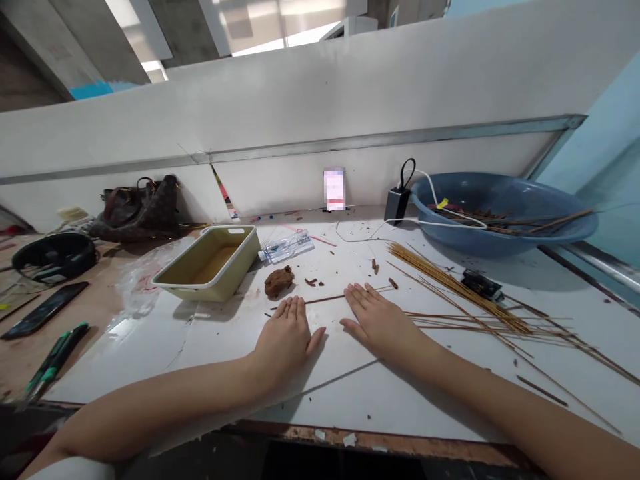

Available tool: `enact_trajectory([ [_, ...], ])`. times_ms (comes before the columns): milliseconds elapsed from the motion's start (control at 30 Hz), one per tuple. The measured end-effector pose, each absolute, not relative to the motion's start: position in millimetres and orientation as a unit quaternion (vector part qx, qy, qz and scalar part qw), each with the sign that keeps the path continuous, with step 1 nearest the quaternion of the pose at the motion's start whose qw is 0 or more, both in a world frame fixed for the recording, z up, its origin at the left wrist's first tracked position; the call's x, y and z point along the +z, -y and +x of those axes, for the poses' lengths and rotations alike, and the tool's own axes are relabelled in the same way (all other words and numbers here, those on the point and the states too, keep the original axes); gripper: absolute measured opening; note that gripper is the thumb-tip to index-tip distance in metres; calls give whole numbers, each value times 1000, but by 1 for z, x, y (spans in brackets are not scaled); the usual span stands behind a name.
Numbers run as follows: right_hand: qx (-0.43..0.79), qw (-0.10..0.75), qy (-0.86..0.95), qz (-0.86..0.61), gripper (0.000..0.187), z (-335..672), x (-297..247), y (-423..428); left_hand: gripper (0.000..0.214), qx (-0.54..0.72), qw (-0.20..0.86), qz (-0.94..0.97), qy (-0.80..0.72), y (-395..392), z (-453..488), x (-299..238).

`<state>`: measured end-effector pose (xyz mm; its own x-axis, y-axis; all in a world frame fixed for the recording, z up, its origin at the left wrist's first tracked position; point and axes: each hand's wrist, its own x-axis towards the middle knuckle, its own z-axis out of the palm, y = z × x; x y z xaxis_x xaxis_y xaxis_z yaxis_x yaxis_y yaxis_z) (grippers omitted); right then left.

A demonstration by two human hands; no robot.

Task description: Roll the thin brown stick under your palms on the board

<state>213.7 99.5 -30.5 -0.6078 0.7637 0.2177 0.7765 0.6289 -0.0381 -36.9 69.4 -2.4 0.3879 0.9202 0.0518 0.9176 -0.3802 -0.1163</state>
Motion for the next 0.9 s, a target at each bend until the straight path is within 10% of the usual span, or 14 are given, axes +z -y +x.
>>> enact_trajectory([
  [900, -35, 131, 881, -454, 82, 216, -40, -92, 84, 27, 87, -835, 543, -59, -39, -12],
])
